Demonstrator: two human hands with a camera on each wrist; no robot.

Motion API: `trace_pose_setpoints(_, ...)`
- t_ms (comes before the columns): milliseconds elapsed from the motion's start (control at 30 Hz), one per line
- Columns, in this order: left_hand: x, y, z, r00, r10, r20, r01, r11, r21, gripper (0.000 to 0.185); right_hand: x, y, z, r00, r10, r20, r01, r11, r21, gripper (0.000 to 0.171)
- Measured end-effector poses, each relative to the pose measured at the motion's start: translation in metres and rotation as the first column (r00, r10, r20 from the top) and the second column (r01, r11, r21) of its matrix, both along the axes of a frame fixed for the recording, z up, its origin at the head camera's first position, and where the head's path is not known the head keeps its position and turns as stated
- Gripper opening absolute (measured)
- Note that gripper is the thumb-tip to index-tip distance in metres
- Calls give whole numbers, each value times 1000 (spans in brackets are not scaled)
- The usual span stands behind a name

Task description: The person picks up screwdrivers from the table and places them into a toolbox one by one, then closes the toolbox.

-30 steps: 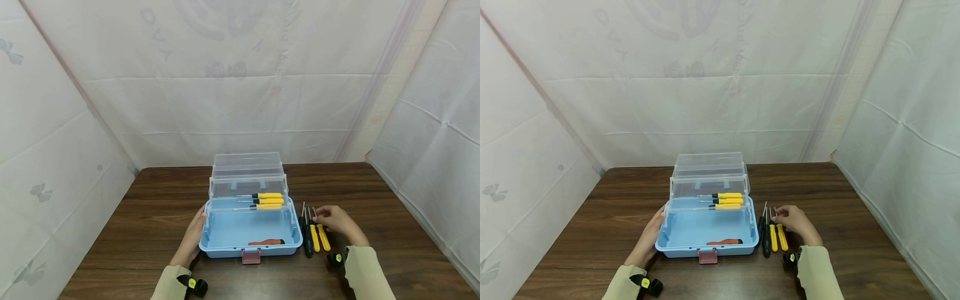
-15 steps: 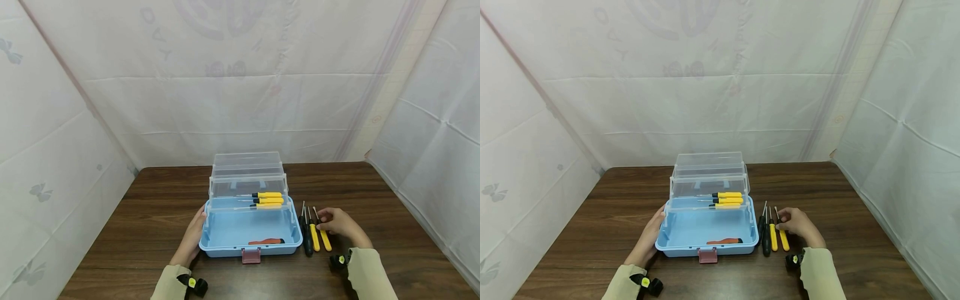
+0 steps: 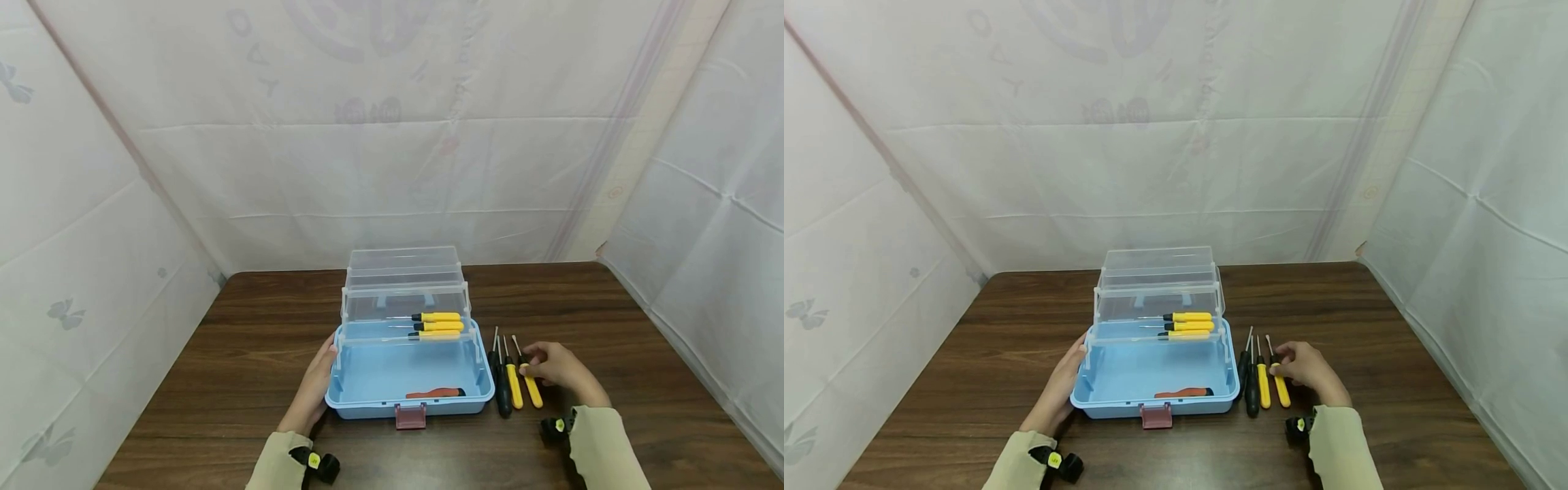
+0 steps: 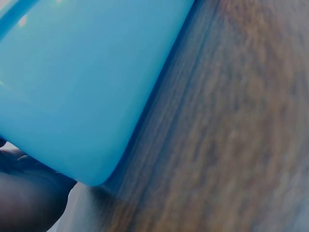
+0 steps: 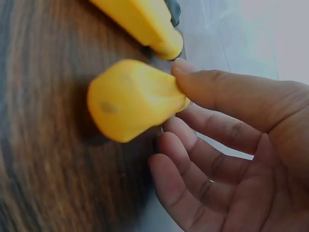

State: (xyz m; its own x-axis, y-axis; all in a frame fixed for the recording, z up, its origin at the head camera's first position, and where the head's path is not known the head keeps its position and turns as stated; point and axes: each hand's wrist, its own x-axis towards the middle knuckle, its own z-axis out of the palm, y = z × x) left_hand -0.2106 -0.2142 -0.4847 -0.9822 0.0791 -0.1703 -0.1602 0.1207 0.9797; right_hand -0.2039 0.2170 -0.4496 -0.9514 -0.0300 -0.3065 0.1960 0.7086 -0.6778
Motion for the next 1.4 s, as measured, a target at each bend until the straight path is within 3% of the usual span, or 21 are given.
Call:
trace_pose_setpoints(767, 1, 0, -1, 1000, 1, -8, -1, 1000, -14, 58, -3, 5, -7, 993, -117, 24, 116, 993, 28, 46)
trace_pose_setpoints(1400, 1, 1, 1, 1000, 4, 2, -4, 1000, -10, 55, -2, 1, -6, 991, -129, -37, 133, 983, 125, 34)
